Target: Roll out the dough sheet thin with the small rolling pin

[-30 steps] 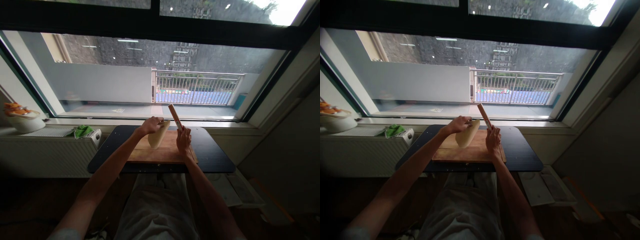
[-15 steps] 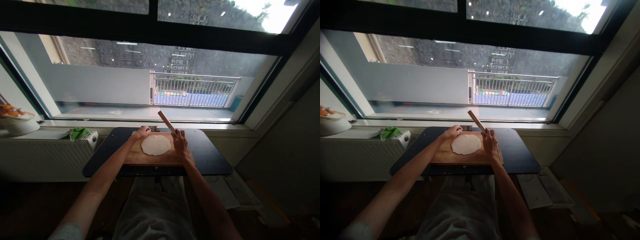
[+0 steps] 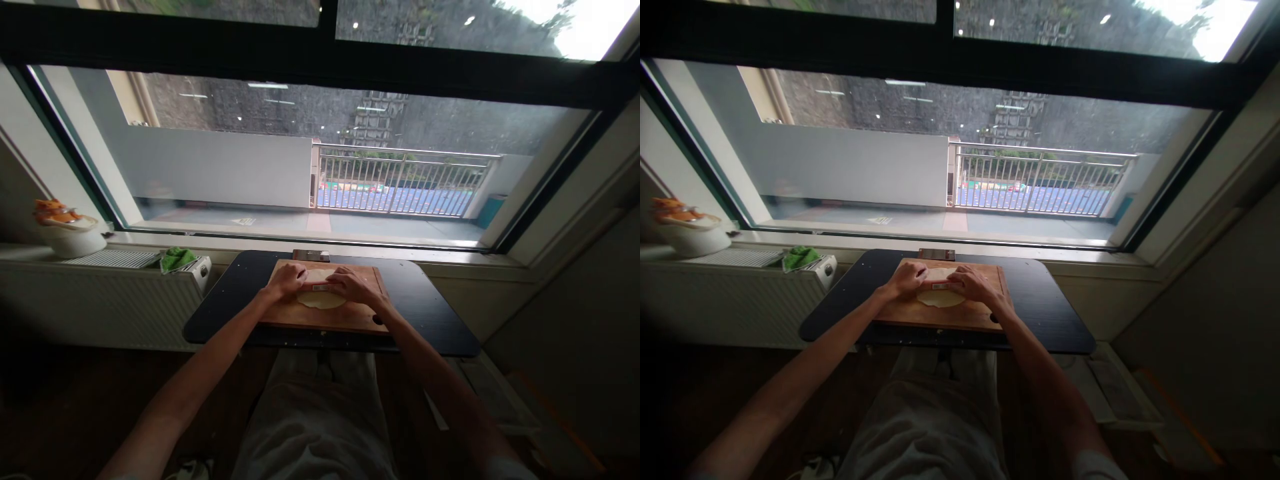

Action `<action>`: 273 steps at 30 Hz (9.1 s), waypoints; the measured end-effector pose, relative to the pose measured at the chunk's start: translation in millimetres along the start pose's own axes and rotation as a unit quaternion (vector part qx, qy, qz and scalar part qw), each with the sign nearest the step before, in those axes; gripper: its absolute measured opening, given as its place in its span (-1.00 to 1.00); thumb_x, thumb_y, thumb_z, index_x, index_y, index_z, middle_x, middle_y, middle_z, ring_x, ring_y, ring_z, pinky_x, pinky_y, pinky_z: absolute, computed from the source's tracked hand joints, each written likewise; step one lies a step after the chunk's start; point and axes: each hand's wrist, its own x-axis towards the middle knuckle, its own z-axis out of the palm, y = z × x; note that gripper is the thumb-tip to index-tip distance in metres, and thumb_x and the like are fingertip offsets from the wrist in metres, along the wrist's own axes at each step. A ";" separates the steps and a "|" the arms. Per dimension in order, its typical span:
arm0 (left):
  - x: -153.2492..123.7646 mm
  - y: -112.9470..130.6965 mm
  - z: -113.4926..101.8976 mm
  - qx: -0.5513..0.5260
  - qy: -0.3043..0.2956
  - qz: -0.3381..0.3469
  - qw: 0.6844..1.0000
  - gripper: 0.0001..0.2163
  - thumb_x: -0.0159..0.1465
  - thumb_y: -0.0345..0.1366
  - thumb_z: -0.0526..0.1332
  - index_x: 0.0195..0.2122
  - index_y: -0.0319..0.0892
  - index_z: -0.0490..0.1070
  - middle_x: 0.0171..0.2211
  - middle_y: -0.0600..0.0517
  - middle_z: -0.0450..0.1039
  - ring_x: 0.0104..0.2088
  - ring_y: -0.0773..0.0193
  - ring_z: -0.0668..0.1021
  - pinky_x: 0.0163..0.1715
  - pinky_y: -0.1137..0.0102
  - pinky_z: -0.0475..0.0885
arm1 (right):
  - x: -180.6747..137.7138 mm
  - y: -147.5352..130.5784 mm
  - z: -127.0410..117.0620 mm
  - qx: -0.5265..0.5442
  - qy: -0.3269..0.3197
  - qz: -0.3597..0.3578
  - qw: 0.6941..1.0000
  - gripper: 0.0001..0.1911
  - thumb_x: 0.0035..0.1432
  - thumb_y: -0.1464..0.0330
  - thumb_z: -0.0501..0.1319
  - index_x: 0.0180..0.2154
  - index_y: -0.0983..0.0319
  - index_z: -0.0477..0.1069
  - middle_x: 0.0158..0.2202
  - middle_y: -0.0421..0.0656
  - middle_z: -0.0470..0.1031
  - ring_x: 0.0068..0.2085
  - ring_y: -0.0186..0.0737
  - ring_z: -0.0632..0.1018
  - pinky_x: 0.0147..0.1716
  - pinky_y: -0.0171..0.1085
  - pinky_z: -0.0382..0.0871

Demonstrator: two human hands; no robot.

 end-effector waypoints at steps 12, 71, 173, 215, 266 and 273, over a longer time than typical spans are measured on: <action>20.4 17.2 13.2 0.044 -0.032 -0.105 0.993 -0.40 0.45 -0.24 0.19 0.50 -0.29 0.36 0.41 -0.39 0.49 0.41 -0.20 0.55 0.35 0.10 0.44 | 26.0 7.4 -12.1 -0.072 -0.057 0.166 0.982 -0.48 0.60 0.22 0.19 0.48 0.06 0.42 0.36 0.04 0.55 0.36 0.08 0.54 0.29 0.02 0.46; -56.9 32.7 32.3 0.185 0.007 0.021 0.983 -0.41 0.60 -0.23 -0.06 0.61 -0.16 0.27 0.53 -0.15 0.40 0.62 -0.02 0.27 0.62 -0.02 0.11 | -62.3 -50.0 -5.4 -0.024 -0.116 0.220 0.968 -0.18 0.65 0.03 -0.24 0.71 0.30 -0.19 0.72 0.03 -0.09 0.71 -0.03 -0.06 0.65 0.06 -0.19; -69.7 38.3 27.7 0.154 0.002 0.003 0.988 -0.50 0.64 -0.17 -0.04 0.46 -0.07 0.49 0.52 -0.07 0.43 0.59 0.00 0.33 0.55 0.08 0.25 | -54.3 -84.1 -20.6 -0.087 -0.105 0.213 0.967 -0.26 0.64 0.24 -0.16 0.71 0.22 -0.15 0.71 -0.04 -0.02 0.69 0.08 0.06 0.63 0.21 -0.06; -63.8 36.1 39.3 0.169 0.048 0.008 0.985 -0.44 0.63 -0.14 -0.07 0.50 -0.25 0.42 0.49 -0.22 0.45 0.61 -0.09 0.29 0.61 -0.04 0.15 | -58.8 -82.5 4.5 -0.111 -0.030 0.204 0.972 -0.26 0.68 0.15 -0.16 0.70 0.25 -0.12 0.67 0.05 0.09 0.68 0.09 0.08 0.64 0.19 -0.03; -23.4 32.0 32.2 0.162 0.039 -0.025 0.986 -0.55 0.60 -0.21 -0.02 0.19 -0.20 0.65 0.29 -0.25 0.64 0.40 -0.11 0.56 0.44 0.02 0.40 | -21.7 -40.3 -7.8 -0.082 -0.147 0.178 0.970 -0.32 0.70 0.07 -0.14 0.69 -0.06 -0.07 0.73 -0.08 -0.07 0.70 0.25 -0.04 0.56 0.53 -0.12; -20.1 33.7 32.7 0.176 0.047 -0.044 0.982 -0.51 0.60 -0.22 -0.03 0.33 -0.29 0.56 0.37 -0.29 0.57 0.44 -0.13 0.52 0.44 0.04 0.40 | 4.6 -17.2 -15.4 -0.131 -0.157 0.159 0.966 -0.35 0.65 0.28 -0.03 0.66 0.06 0.09 0.73 0.04 -0.15 0.68 0.28 0.06 0.57 0.46 -0.05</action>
